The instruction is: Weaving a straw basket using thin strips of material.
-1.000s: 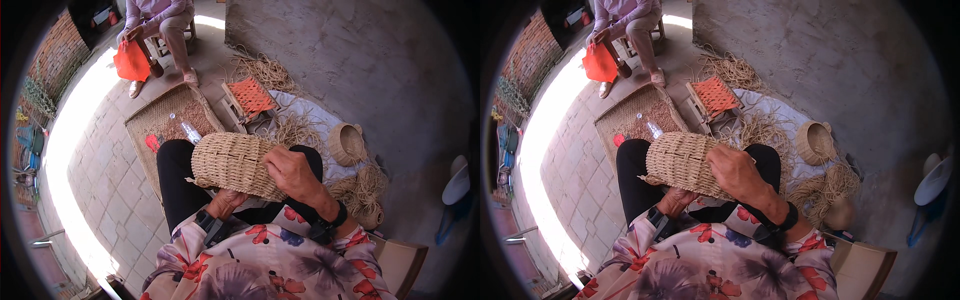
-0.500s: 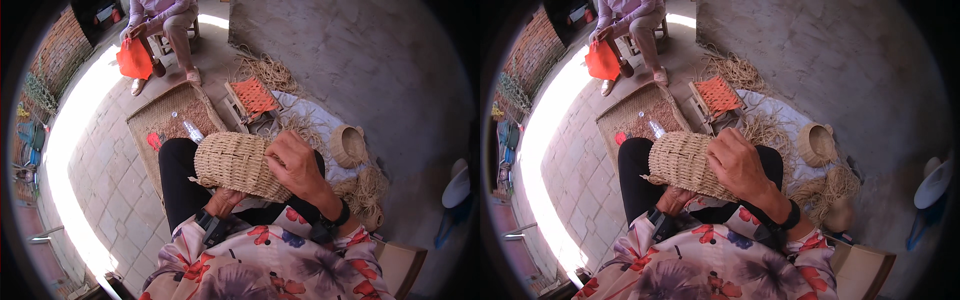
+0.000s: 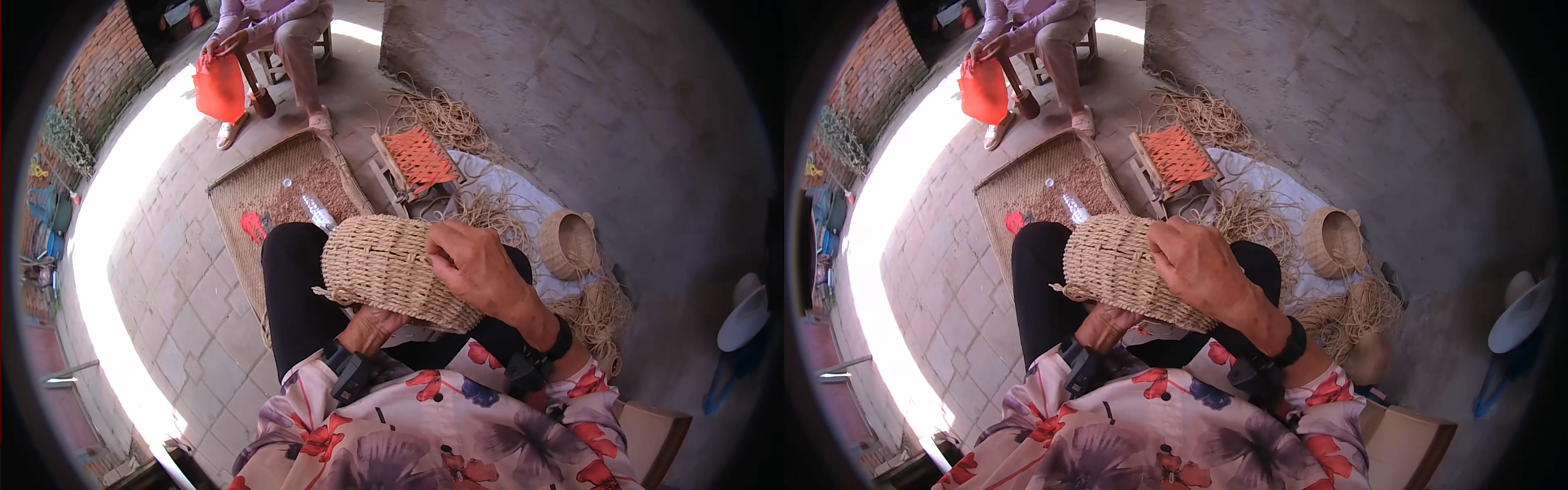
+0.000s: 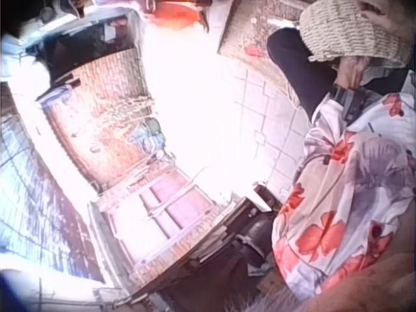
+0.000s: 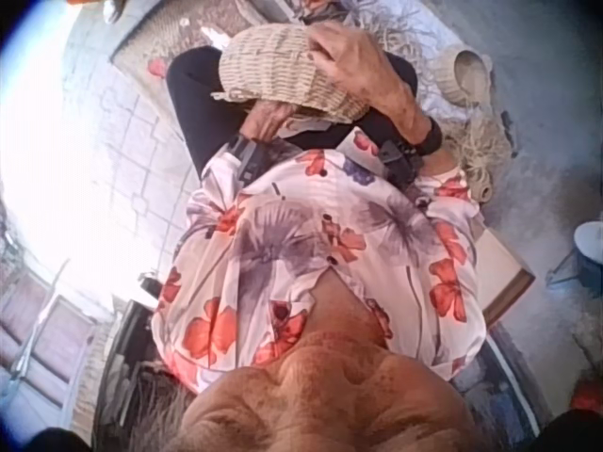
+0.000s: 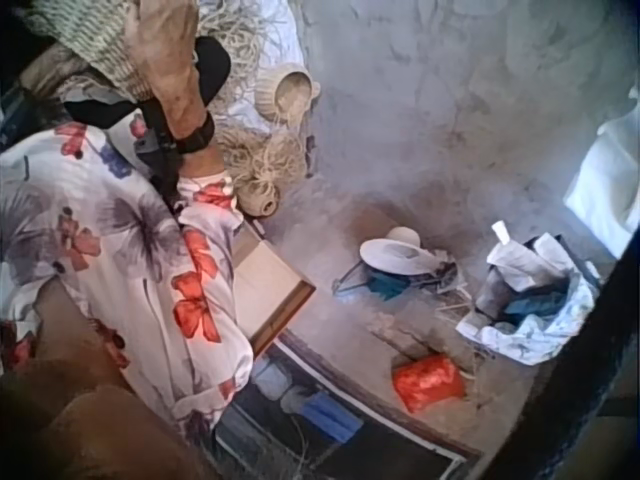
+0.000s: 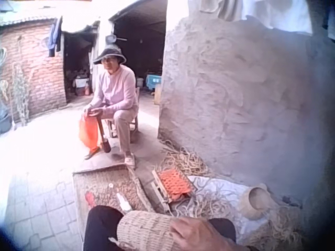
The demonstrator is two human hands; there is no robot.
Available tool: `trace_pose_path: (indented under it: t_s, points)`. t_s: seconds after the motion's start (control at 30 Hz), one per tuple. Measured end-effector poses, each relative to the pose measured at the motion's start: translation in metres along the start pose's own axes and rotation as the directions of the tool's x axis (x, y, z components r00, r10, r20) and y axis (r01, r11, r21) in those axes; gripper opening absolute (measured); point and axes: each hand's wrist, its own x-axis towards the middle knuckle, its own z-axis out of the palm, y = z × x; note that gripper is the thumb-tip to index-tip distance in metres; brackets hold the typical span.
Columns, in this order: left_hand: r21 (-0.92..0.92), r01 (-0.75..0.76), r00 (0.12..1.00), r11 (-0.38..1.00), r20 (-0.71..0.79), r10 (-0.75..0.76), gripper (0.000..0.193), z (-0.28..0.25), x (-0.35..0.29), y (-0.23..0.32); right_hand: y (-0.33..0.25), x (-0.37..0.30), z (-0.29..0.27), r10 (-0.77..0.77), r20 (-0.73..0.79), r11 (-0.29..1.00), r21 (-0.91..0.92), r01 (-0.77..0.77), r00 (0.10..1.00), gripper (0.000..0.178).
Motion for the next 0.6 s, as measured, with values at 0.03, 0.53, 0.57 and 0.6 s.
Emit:
trace_pose_path:
  t_s: [0.03, 0.53, 0.57, 0.6]
  points:
    - [-0.025, 0.006, 1.0, 1.0, 0.011, -0.006, 0.045, 0.003, 0.001, 0.0, -0.001, 0.0, -0.001, 0.0, 0.001, 1.0, -0.001, 0.0, 1.0, 0.01]
    - [-0.239, 0.112, 0.986, 0.964, 0.149, -0.078, 0.042, 0.001, 0.002, -0.008, -0.001, -0.004, -0.004, -0.034, -0.02, 0.999, 0.02, 0.034, 0.999, 0.012]
    - [-0.238, 0.113, 0.986, 0.965, 0.149, -0.079, 0.042, 0.004, 0.001, -0.007, -0.001, -0.004, -0.003, -0.025, -0.023, 1.0, 0.008, 0.025, 0.999, 0.012]
    - [-0.193, 0.095, 0.993, 0.977, 0.092, -0.078, 0.043, 0.008, -0.001, -0.006, -0.002, -0.005, -0.003, -0.015, -0.026, 1.0, -0.004, 0.015, 1.0, 0.012]
